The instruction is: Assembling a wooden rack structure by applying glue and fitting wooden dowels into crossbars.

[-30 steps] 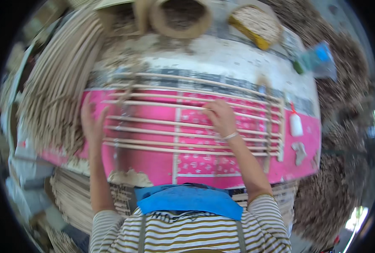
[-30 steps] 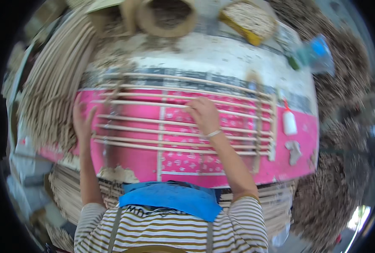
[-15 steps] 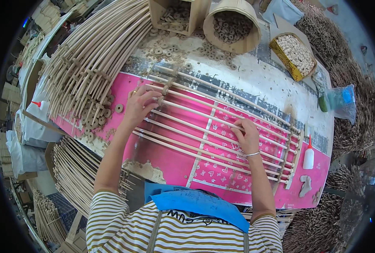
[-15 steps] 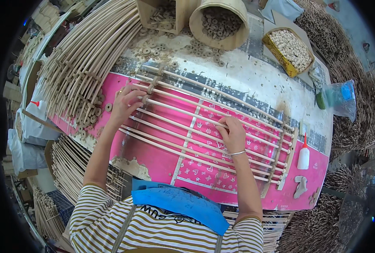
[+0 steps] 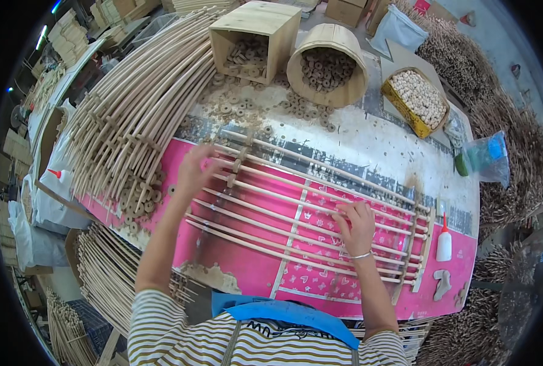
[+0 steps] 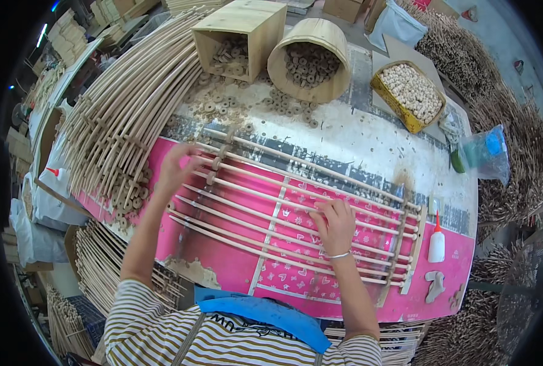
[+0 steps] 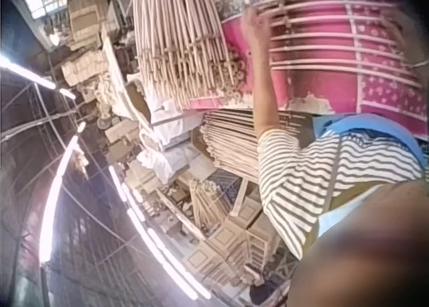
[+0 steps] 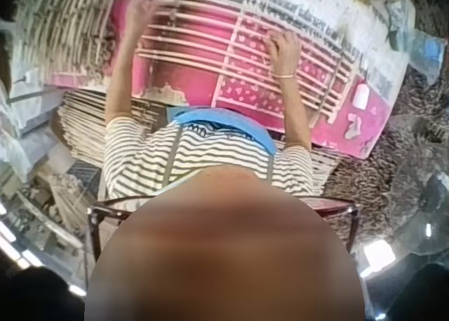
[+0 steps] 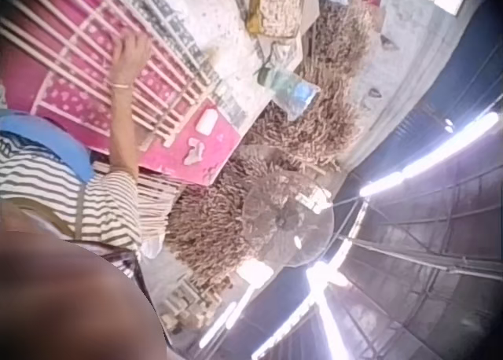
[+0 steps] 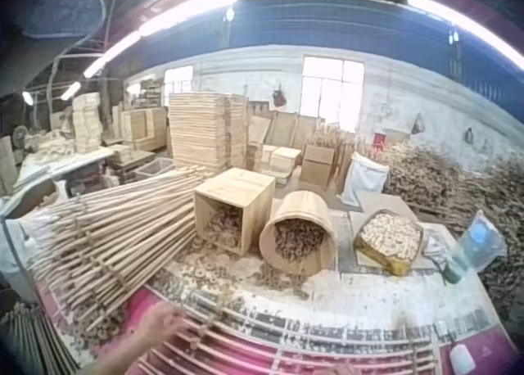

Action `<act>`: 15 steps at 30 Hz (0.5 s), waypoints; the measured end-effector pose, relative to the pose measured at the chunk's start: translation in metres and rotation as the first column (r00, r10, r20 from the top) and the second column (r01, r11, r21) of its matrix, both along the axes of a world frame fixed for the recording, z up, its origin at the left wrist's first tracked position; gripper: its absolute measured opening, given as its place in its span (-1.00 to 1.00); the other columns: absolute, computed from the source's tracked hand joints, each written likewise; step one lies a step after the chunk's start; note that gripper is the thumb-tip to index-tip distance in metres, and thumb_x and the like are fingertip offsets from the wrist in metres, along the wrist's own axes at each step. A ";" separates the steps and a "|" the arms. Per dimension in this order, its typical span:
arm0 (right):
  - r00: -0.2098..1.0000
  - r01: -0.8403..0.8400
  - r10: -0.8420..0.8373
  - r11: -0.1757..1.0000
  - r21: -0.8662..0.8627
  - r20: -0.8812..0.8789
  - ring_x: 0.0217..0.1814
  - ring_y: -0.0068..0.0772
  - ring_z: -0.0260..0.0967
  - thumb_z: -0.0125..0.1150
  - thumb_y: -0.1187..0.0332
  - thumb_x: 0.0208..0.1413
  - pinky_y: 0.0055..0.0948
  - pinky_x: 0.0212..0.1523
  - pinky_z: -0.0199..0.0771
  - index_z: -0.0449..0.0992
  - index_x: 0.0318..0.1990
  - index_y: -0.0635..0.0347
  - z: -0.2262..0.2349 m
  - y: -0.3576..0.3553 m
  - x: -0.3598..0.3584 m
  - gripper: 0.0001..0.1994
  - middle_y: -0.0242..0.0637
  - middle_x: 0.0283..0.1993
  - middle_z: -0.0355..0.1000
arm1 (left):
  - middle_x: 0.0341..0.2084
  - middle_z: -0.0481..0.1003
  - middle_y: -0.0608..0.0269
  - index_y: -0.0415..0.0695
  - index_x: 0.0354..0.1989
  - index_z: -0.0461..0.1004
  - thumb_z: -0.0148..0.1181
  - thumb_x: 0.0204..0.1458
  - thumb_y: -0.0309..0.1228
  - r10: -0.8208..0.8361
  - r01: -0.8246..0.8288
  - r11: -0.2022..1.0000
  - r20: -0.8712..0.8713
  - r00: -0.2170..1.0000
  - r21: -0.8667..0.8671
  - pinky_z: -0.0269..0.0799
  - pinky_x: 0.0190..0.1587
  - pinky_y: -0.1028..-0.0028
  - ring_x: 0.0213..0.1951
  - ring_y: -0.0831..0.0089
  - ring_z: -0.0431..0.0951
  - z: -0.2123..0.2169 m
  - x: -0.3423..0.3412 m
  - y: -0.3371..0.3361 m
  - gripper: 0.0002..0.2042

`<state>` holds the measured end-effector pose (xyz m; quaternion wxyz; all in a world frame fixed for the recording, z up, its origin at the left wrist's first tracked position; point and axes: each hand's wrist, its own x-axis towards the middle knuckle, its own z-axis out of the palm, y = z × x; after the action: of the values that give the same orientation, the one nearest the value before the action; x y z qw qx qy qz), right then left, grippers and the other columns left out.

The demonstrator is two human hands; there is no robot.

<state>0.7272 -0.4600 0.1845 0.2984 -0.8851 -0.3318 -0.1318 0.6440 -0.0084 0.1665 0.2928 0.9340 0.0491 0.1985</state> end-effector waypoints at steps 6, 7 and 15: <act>0.992 -0.034 0.038 0.999 0.037 -0.119 -0.14 -0.15 0.43 0.44 0.37 0.07 -0.20 -0.09 0.36 0.66 -0.19 0.14 0.013 0.003 -0.015 -0.84 -0.26 -0.25 0.47 | -0.07 0.60 0.06 -0.05 0.02 0.64 0.40 0.09 -0.21 0.301 -0.299 0.943 0.003 0.954 0.144 0.54 0.00 0.10 -0.01 0.06 0.62 -0.010 0.126 0.059 -0.65; 0.991 -0.062 0.066 0.997 0.038 -0.120 -0.16 -0.15 0.43 0.45 0.39 0.05 -0.21 -0.10 0.36 0.67 -0.19 0.13 0.009 0.005 -0.015 -0.84 -0.25 -0.25 0.48 | -0.03 0.60 0.04 -0.06 0.01 0.64 0.41 0.07 -0.17 0.369 -0.355 0.911 -0.028 0.929 0.210 0.55 0.01 0.08 0.02 0.04 0.62 -0.013 0.142 0.061 -0.63; 0.970 -0.107 0.102 0.994 -0.010 -0.219 -0.11 -0.15 0.46 0.47 0.44 0.01 -0.22 -0.06 0.38 0.68 -0.18 0.20 0.015 0.003 -0.028 -0.80 -0.21 -0.19 0.52 | -0.13 0.59 0.08 0.00 -0.18 0.67 0.39 0.00 -0.22 0.482 -0.406 0.831 -0.127 0.867 0.380 0.56 -0.02 0.09 -0.04 0.06 0.63 -0.022 0.171 0.065 -0.76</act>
<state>0.6989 -0.4569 0.1995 0.3300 -0.8787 -0.3447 -0.0141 0.8147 0.0569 0.1440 0.0651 0.9488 0.2624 0.1635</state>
